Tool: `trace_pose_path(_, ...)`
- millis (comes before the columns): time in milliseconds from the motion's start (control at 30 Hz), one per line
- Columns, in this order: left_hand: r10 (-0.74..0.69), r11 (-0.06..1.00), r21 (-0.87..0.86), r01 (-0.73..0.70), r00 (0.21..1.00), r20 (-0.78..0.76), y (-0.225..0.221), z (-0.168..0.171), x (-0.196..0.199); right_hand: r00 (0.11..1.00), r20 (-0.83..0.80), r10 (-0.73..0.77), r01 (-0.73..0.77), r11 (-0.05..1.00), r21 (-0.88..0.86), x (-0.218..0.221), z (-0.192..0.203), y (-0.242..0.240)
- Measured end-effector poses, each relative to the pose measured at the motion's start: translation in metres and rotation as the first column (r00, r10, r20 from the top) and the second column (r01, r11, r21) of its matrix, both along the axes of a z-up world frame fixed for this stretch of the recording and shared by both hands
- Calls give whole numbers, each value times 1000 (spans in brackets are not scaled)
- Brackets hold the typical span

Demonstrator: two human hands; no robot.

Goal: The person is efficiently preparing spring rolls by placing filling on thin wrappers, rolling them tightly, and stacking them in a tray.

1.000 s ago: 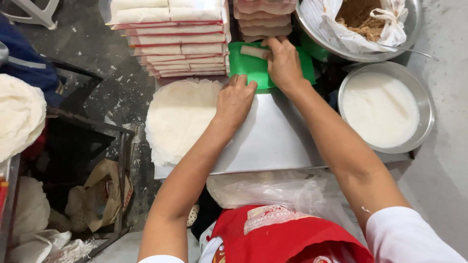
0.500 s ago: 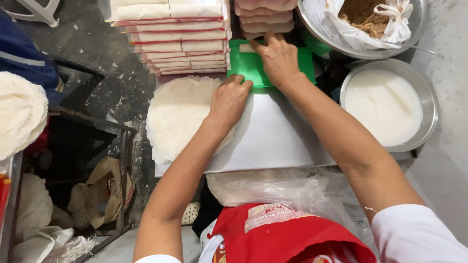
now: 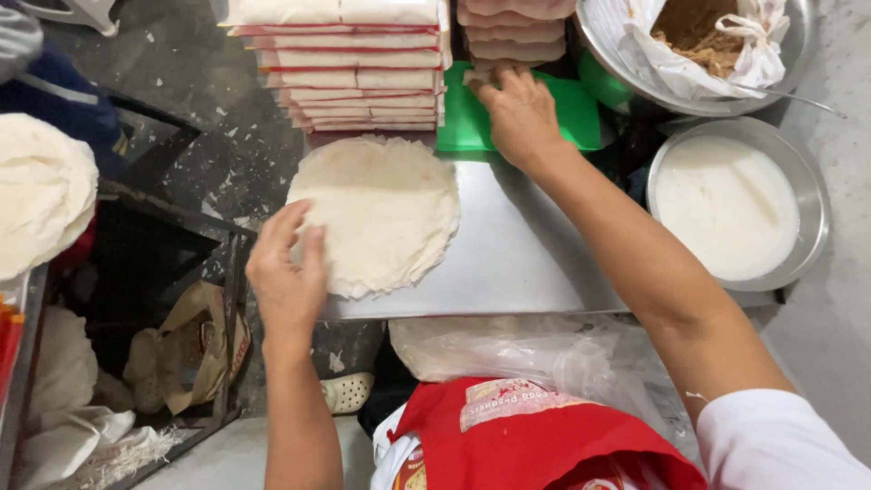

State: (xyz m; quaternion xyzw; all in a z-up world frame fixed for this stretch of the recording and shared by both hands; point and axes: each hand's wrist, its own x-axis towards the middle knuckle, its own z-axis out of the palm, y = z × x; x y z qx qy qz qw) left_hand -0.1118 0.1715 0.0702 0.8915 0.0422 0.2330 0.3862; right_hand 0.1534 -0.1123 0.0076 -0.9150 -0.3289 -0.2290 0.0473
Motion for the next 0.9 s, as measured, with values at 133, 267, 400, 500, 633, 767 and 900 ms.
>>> trace_pose_path(133, 197, 951, -168, -260, 927, -320, 25, -19, -24, 972, -81, 220, -155, 861, 484, -46, 44, 10)
trace_pose_path(267, 249, 947, -171, -271, 958, -139, 17, -36, -26, 895, -35, 445, -307, 670, 676, -129, 62, 64)
trace_pose_path(400, 238, 903, -388, -184, 966, 97, -9, -25, -21, 624, -389, 678, -117, 573, 812, -180, 47, 110)
trace_pose_path(500, 137, 796, -605, -12, 977, 161, -17, -25, -12, 483, -477, 735, 47, 522, 852, -188, 39, 120)
trace_pose_path(633, 27, 716, -687, 126, 978, 208, -29, -22, -2, 431, -505, 748, 240, 445, 863, -182, 32, 106)
trace_pose_path(767, -8, 697, -697, 167, 974, 226, -36, -14, 7, 387, -511, 767, 319, 409, 855, -174, 39, 80)
trace_pose_path(900, 21, 739, -659, 144, 971, 237, -34, 6, 14, 494, -467, 734, 397, 287, 872, -153, 62, 33)
